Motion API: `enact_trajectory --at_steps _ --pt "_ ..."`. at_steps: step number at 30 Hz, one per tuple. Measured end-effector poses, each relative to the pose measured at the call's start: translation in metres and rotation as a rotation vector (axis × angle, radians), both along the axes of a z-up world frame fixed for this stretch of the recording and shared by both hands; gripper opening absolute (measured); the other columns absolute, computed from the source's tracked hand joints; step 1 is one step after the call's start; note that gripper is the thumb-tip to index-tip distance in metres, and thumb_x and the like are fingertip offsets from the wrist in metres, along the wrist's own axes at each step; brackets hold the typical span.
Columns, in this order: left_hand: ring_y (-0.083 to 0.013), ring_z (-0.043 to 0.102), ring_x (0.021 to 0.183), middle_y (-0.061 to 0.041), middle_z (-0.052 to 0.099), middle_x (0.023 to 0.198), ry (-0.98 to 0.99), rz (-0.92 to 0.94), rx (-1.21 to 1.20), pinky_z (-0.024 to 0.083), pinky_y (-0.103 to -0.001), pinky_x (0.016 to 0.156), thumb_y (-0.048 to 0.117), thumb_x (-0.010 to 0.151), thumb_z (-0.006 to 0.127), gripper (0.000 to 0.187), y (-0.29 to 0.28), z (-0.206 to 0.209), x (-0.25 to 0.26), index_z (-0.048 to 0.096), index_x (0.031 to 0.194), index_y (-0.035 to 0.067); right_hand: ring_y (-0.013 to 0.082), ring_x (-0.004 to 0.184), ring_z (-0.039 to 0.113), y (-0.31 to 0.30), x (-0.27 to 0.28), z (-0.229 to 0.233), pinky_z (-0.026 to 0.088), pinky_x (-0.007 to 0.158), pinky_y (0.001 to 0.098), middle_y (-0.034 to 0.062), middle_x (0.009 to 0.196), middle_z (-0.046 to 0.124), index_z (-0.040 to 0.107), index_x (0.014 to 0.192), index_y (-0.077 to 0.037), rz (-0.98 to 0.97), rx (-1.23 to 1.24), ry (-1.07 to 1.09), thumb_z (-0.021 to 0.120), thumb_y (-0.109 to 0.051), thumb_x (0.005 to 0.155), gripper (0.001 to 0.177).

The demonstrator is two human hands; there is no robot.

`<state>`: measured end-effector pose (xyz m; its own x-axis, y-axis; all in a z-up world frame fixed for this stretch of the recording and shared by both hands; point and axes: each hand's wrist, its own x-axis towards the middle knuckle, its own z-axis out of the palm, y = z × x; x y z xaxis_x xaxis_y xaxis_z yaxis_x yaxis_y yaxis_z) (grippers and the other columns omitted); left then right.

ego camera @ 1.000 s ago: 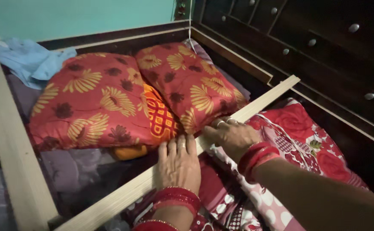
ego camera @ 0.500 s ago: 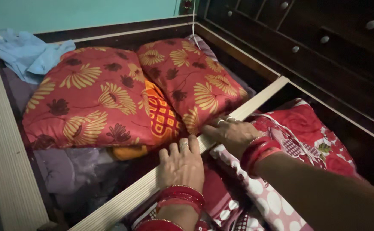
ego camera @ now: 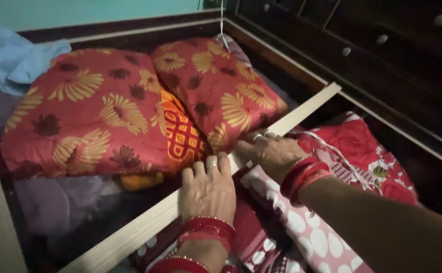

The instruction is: The person opens a dark brown storage chest and removes a light-colored wooden slat. They then place the slat across the interior of the chest to create a divider, adjusting it into position. The person repeats this process with a second slat, arranging both to form a cross-shaped divider within the chest.

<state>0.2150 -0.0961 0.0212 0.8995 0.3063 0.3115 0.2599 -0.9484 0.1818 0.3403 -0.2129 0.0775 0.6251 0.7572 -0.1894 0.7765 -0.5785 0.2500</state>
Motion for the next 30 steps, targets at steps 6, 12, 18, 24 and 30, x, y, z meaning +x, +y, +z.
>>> enact_trajectory --at_steps 6,12,18,24,30 --pt "-0.0234 0.062 0.099 -0.007 0.066 0.115 0.025 0.028 -0.042 0.045 -0.039 0.083 0.020 0.092 0.049 0.042 0.000 0.008 0.004 0.054 0.131 0.007 0.0346 0.133 0.049 0.003 0.011 0.004 0.052 0.095 0.0457 0.0114 0.140 0.055 0.053 0.140 -0.025 0.080 0.022 -0.055 0.051 -0.014 0.093 0.048" --pt "-0.0236 0.062 0.100 -0.007 0.065 0.115 0.090 0.003 -0.049 0.045 -0.038 0.084 0.020 0.093 0.048 0.045 -0.005 0.003 0.005 0.051 0.136 0.006 0.0317 0.130 0.055 -0.002 0.010 -0.002 0.053 0.096 0.0436 0.0086 0.139 0.057 0.057 0.136 -0.026 0.079 0.064 0.009 0.052 -0.014 0.092 0.046" --pt "-0.0238 0.061 0.101 -0.007 0.064 0.116 0.088 -0.043 -0.061 0.044 -0.039 0.085 0.020 0.092 0.048 0.046 -0.008 0.000 0.000 0.051 0.136 0.005 0.0335 0.125 0.057 -0.004 0.000 -0.001 0.053 0.095 0.0453 0.0077 0.134 0.058 0.058 0.134 -0.026 0.051 -0.014 0.061 0.064 -0.032 0.087 0.047" --pt "-0.0237 0.062 0.099 -0.007 0.065 0.116 0.032 -0.025 -0.029 0.045 -0.037 0.082 0.018 0.092 0.048 0.042 -0.003 -0.003 0.002 0.053 0.132 0.005 0.0333 0.127 0.056 -0.009 0.012 -0.006 0.053 0.093 0.0448 0.0089 0.140 0.055 0.051 0.143 -0.029 0.038 -0.011 0.009 0.056 -0.026 0.093 0.051" --pt "-0.0240 0.062 0.099 -0.006 0.065 0.116 -0.002 -0.007 -0.056 0.045 -0.038 0.082 0.018 0.092 0.048 0.041 -0.006 0.002 0.007 0.054 0.131 0.007 0.0331 0.132 0.053 -0.013 0.019 -0.003 0.052 0.097 0.0414 0.0094 0.144 0.054 0.055 0.139 -0.026 0.136 0.064 -0.045 0.050 -0.013 0.093 0.048"
